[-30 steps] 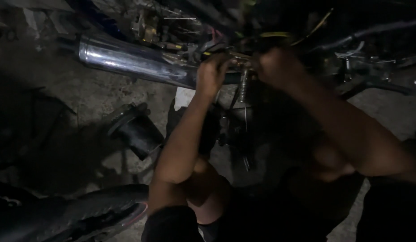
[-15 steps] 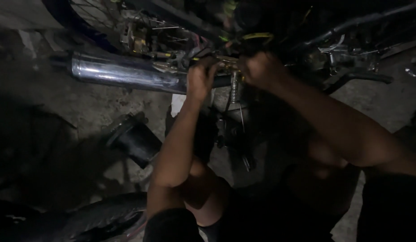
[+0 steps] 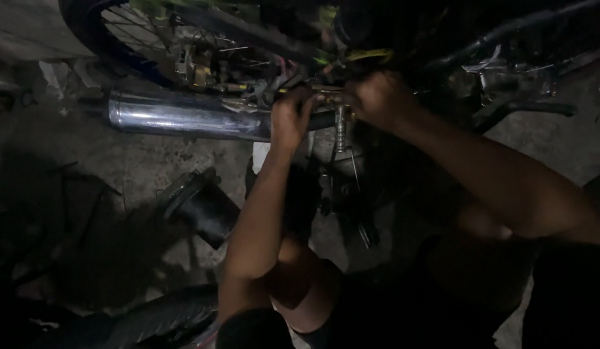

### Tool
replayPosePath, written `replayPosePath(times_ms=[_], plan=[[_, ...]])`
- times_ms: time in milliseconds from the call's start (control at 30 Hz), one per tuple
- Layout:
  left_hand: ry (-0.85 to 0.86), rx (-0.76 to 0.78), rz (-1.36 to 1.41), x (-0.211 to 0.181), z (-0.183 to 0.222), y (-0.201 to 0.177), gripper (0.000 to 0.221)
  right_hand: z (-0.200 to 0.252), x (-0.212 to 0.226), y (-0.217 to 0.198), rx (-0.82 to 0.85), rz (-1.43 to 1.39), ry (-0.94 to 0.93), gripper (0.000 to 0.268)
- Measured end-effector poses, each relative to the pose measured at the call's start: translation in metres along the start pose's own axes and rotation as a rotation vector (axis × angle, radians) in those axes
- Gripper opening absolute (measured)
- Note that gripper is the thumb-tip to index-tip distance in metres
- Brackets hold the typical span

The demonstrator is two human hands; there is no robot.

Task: Repairing or adjusting the footrest and brake assembly of a motorcycle using a wrench

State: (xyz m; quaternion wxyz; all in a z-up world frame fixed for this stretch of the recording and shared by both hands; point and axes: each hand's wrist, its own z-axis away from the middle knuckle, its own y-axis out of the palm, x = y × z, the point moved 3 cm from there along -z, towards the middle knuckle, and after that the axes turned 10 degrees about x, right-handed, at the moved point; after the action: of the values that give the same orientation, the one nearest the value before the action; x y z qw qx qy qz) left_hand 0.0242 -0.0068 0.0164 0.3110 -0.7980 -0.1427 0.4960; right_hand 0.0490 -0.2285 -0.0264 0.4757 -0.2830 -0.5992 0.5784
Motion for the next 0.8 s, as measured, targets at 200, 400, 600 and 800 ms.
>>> replayPosePath(times_ms=[200,400,600,800], plan=[[-0.053,-0.006,0.005,-0.003,0.001,0.0,0.026,-0.002,0.014,0.007,0.001,0.109,-0.022,0.033],[-0.058,0.037,0.05,0.002,0.0,0.003,0.015,-0.025,-0.003,0.095,-0.21,-0.203,-0.034,0.021],[-0.04,0.075,-0.007,0.004,0.001,0.005,0.018,-0.003,0.022,0.053,-0.188,-0.177,-0.048,0.021],[-0.034,0.08,0.015,-0.004,0.003,0.001,0.02,0.008,0.039,0.036,-0.094,-0.215,0.054,0.023]])
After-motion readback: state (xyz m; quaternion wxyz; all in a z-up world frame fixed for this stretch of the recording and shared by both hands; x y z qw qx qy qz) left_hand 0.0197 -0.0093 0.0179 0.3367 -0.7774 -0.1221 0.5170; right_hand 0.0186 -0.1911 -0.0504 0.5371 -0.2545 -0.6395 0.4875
